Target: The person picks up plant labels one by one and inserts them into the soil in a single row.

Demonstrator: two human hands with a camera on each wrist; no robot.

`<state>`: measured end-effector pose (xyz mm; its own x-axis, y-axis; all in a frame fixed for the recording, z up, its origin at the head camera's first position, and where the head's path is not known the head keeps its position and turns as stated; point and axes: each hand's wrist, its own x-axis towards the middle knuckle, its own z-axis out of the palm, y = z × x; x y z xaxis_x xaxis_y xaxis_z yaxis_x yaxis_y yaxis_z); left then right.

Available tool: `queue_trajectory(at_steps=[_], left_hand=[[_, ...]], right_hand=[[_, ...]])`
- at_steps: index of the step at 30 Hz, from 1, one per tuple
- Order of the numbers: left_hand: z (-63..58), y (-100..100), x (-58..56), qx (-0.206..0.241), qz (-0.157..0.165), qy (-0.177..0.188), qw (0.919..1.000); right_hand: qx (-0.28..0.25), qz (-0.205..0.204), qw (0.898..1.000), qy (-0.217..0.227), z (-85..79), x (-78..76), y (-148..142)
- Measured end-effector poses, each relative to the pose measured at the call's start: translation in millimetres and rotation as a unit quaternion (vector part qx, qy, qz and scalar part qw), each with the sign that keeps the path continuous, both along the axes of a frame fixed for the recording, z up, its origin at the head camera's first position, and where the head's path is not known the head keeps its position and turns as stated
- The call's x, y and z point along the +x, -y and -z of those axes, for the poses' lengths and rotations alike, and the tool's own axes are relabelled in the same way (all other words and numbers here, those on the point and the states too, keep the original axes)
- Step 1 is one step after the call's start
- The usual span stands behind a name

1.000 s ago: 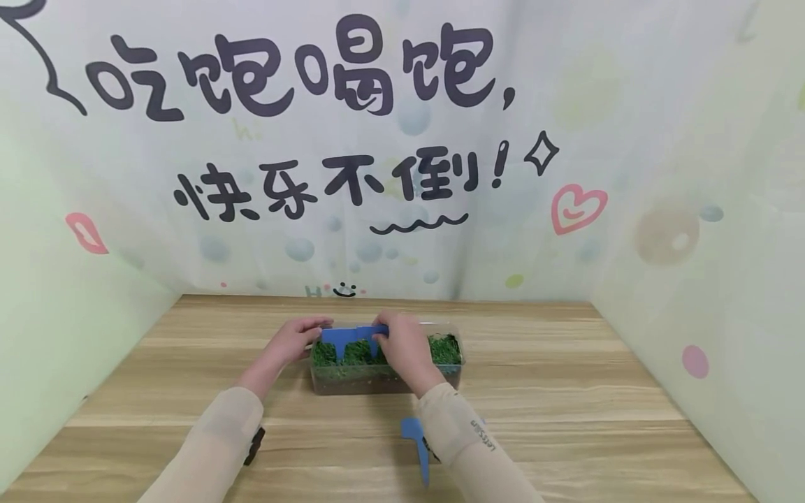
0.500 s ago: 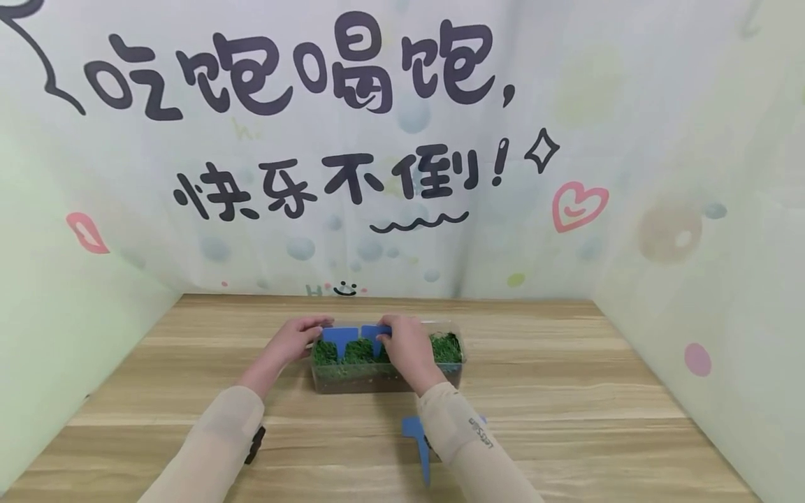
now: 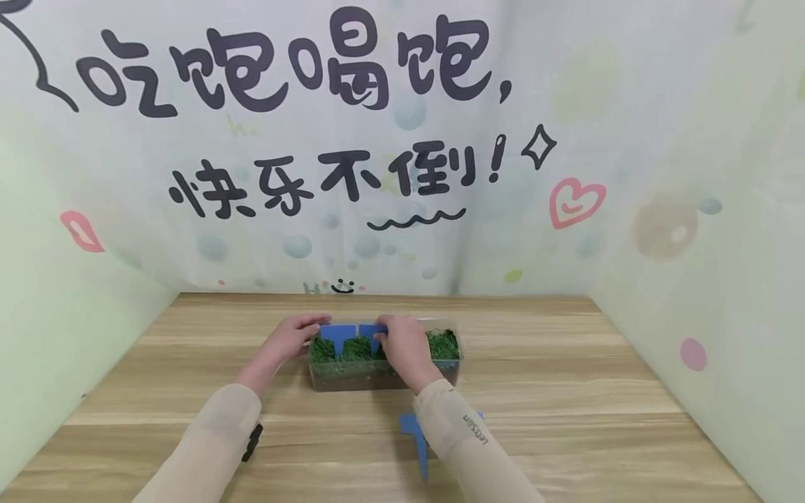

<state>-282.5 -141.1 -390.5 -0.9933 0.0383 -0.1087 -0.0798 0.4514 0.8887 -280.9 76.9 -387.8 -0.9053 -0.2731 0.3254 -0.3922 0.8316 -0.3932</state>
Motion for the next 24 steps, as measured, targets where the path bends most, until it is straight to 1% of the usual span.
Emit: queue_trajectory(at_steps=[3,7,14,21,24], left_hand=[[-0.5,0.6,-0.2,-0.005,-0.001,-0.004,1.0],[0.1,0.6,-0.5,-0.001,0.0,-0.005,1.0],[1.6,0.1,-1.3,-0.001,-0.007,-0.005,1.0],[1.0,-0.2,-0.9,0.009,-0.007,0.003,0.9999],[0.9,-0.2,-0.5,0.007,-0.002,0.001,1.0]], right_hand=[[-0.005,-0.003,1.0,0.012,-1.5,-0.4,-0.7],[-0.013,-0.002,0.999,0.038,-3.9,-0.3,-4.3],[-0.065,-0.005,0.994,0.09,-11.1,1.9,-13.0],[-0.084,0.004,0.992,0.097,-13.1,2.8,-17.9],[-0.088,0.007,0.991,0.099,-13.3,2.7,-19.9]])
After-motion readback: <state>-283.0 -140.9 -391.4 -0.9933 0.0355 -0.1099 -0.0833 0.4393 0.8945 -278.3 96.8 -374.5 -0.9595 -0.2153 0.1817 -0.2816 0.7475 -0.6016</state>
